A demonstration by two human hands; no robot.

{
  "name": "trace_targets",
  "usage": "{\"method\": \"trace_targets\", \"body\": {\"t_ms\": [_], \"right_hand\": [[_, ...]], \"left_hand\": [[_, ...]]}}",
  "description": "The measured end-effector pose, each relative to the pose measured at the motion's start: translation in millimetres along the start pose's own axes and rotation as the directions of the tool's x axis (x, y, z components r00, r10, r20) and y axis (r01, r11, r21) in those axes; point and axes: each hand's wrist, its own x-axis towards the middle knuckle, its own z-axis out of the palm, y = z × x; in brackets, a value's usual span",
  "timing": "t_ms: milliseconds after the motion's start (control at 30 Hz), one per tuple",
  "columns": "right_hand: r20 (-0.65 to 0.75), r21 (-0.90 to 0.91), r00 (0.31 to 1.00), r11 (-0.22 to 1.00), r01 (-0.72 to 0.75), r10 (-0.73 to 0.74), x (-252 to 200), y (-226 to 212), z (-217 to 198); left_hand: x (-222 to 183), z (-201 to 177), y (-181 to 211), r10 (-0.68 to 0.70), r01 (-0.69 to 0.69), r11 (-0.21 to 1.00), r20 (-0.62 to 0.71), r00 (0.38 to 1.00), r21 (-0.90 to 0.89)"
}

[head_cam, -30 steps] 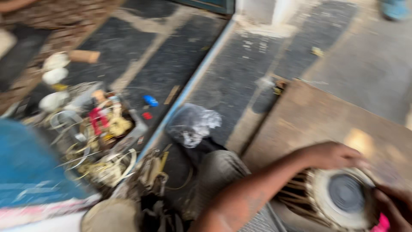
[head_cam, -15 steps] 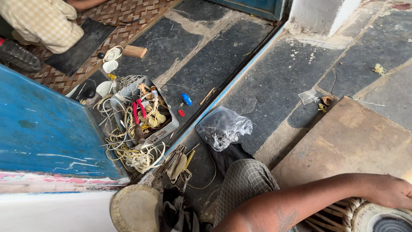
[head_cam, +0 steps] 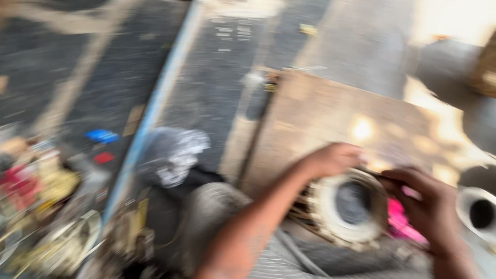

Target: The person works on a tabla musical instrument by hand, using a cloth to wipe different parts and smoothing the surface layers.

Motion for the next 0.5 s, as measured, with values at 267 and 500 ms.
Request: {"method": "trace_targets", "body": {"t_ms": [267,500], "right_hand": [[0.095,-0.044,0.953,0.955,0.292,-0.287,24,-38,9],[0.209,-0.09,0.96,0.973,0.211,-0.189,40,-19,38]], "left_hand": [[-37,-26,103,-0.131,0.13,0.984,0.005,0.991,0.12],[47,22,-51,0.041,-0.039,0.996,0.028,0.999,-0.075]]}}
